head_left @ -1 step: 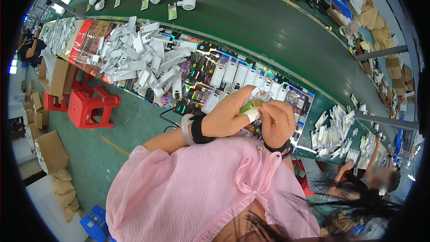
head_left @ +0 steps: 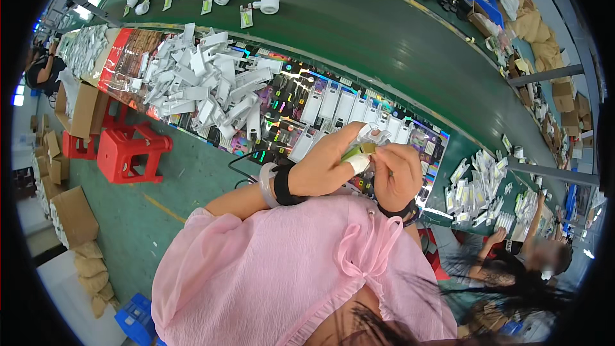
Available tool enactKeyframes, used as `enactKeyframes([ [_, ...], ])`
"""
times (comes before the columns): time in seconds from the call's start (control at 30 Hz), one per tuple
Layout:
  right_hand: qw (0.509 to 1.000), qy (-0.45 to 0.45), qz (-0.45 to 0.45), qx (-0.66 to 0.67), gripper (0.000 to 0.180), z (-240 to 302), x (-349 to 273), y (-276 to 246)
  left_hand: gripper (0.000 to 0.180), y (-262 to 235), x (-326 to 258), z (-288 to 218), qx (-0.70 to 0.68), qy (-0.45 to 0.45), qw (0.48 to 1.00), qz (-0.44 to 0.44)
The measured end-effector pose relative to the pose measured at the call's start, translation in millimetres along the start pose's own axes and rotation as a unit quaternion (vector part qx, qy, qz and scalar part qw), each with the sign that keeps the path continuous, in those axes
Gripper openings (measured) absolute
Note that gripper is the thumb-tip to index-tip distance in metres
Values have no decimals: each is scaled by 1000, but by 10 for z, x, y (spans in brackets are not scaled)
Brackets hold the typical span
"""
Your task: The recorder is assembling small electronic components, specifically placing small internal parts into white plastic housings on an industrial assembly line.
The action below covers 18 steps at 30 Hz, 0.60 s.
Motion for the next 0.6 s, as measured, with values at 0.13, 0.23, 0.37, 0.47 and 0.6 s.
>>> enactKeyframes([
  [0.13, 1000, -11, 4, 3, 24, 30, 34, 10, 48, -6, -54, 45, -98, -87, 991, 7],
  [0.23, 1000, -9, 20, 3, 25, 34, 44, 20, 50, -3, -62, 49, -98, -20, 995, -1],
  [0.37, 999, -34, 18, 16, 28, 59, 59, 23, 50, -28, -78, -25, 27, 71, 997, -14],
  [0.47, 999, -40, 14, 16, 28, 75, 79, 4, 49, -17, -73, -46, 64, 76, 995, -14],
  [0.6, 999, -38, 20, 20, 29, 80, 73, 4, 48, -9, -75, -62, 119, 90, 989, -21],
])
Point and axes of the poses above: each hand's wrist, its own x-axis towards the middle knuckle, its own y-axis out of the palm, z = x × y, the point moved 7 cm from there along x, towards the middle knuckle, and after that the axes turned 6 degrees about -z, right-handed, at the moved point
